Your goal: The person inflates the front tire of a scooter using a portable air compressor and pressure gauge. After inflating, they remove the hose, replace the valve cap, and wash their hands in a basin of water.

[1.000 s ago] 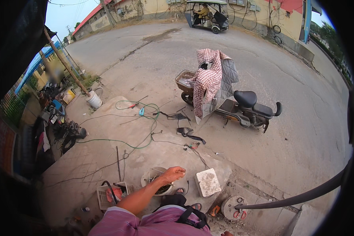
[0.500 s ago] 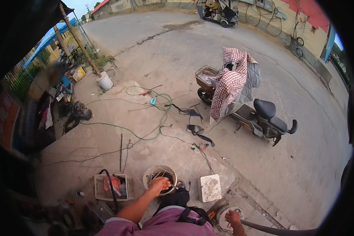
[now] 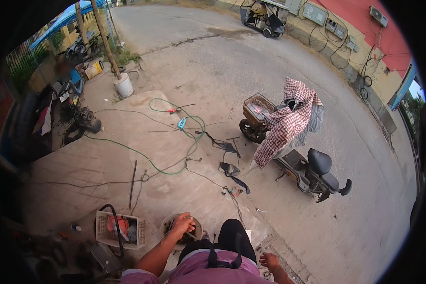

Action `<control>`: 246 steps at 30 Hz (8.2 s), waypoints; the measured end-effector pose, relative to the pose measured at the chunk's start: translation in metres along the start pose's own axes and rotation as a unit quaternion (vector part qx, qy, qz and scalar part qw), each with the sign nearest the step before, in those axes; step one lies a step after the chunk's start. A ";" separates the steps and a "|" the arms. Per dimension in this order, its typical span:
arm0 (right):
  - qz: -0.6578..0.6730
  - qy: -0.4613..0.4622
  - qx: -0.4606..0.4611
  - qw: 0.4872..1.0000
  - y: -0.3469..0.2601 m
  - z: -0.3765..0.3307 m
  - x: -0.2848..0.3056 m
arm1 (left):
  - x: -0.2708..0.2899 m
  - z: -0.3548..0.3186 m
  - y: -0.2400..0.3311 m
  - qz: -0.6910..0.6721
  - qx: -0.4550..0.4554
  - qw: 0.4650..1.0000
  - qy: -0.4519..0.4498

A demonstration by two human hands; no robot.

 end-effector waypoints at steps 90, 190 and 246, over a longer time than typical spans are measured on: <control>-0.520 -0.125 0.146 0.832 -0.828 0.348 -0.681 | 0.345 0.083 -0.067 -0.368 -0.016 0.819 0.440; -0.285 -0.180 0.086 0.937 -0.821 0.379 -0.541 | 0.482 0.112 0.188 -0.280 0.042 0.881 0.379; -0.481 -0.340 0.085 0.803 -0.700 0.488 -0.534 | 0.422 0.144 0.098 -0.448 0.085 0.845 0.280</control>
Point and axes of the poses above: each hand's wrist, its own z-axis towards the middle knuckle, its own x-axis out of the back of the hand, y = z × x, the point moved 8 cm from there along z, towards the middle knuckle, and after that the axes turned 6 degrees about -y, right-handed, at the moved point
